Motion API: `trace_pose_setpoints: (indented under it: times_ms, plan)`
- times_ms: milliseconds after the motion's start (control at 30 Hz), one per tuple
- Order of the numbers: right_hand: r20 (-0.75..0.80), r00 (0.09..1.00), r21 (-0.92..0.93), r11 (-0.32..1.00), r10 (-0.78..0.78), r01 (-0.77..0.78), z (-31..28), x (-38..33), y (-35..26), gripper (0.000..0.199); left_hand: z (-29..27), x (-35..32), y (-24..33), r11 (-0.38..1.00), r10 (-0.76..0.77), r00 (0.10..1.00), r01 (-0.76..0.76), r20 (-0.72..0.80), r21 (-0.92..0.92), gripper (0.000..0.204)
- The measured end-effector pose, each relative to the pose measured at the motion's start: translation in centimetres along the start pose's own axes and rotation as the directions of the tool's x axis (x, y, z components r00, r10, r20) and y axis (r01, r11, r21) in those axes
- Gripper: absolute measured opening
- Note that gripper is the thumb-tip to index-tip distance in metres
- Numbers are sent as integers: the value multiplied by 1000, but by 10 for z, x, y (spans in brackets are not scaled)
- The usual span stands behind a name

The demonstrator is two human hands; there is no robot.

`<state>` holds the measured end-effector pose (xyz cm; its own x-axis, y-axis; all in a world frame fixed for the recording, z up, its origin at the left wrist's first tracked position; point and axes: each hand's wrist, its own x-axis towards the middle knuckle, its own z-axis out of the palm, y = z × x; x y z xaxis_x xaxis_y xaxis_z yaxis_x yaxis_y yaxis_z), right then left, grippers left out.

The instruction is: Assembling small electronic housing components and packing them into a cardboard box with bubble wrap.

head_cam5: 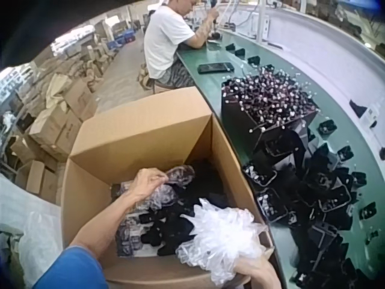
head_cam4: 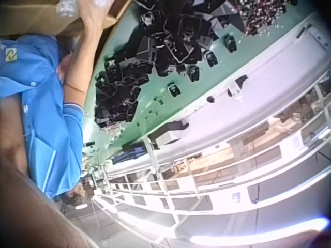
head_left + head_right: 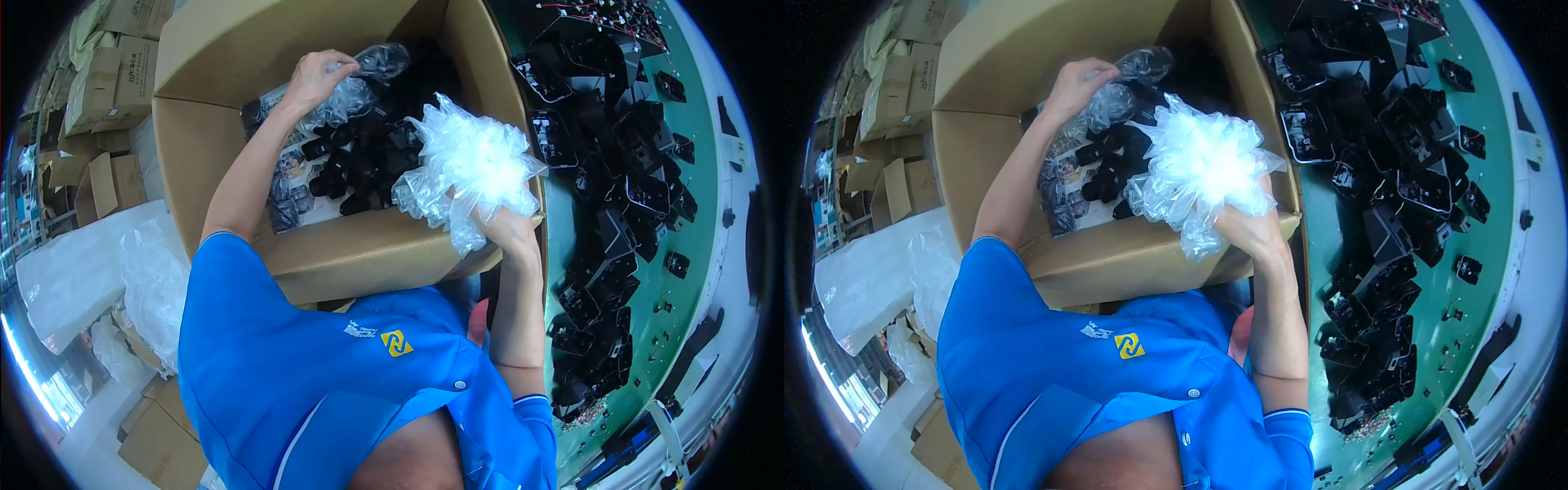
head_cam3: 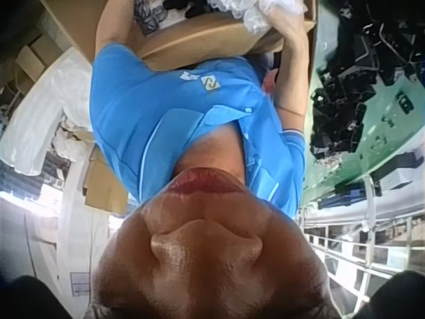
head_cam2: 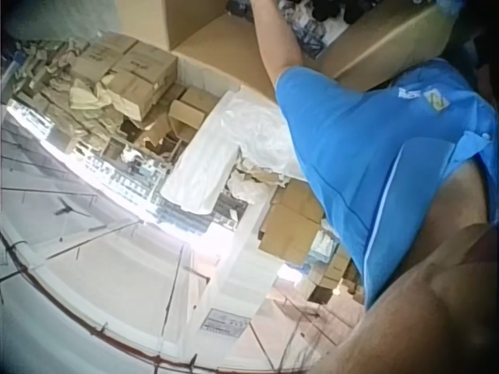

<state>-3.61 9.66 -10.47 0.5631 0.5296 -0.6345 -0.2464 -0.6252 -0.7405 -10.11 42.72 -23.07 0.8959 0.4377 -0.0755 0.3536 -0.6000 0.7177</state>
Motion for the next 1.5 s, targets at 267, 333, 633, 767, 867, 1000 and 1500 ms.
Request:
trace_pose_setpoints:
  times_ms: [267, 333, 633, 767, 867, 1000, 1500]
  plan:
    - [-65, 975, -39, 977, -211, 208, 4, 5, 15, 52, -20, 4, 52, 978, 141, 988, -149, -61, -148, 22]
    - [-67, 971, -42, 972, -232, 229, 4, 5, 18, 52, -24, 2, 60, 972, 144, 987, -154, -65, -179, 22]
    - [-96, 988, 361, 921, -120, 147, 2, 6, 29, 63, 14, -60, 147, 732, 554, 832, -466, 35, -497, 26]
    - [-89, 995, 641, 768, 54, 16, 6, 8, 31, 74, 38, -74, 176, 510, 577, 787, -556, -218, -656, 39]
    - [-197, 787, 465, 651, -584, 599, 4, 13, 45, 79, 48, -65, 185, 580, 567, 661, -744, -491, -331, 38]
    - [-150, 885, 503, 736, -442, 453, 15, 0, 30, 68, 41, -55, 187, 624, 545, 637, -742, -544, -243, 36]
    - [-291, 845, -166, 893, -450, 419, 19, 12, 22, 58, -1, -188, -144, 668, -509, 808, 153, 297, 728, 31]
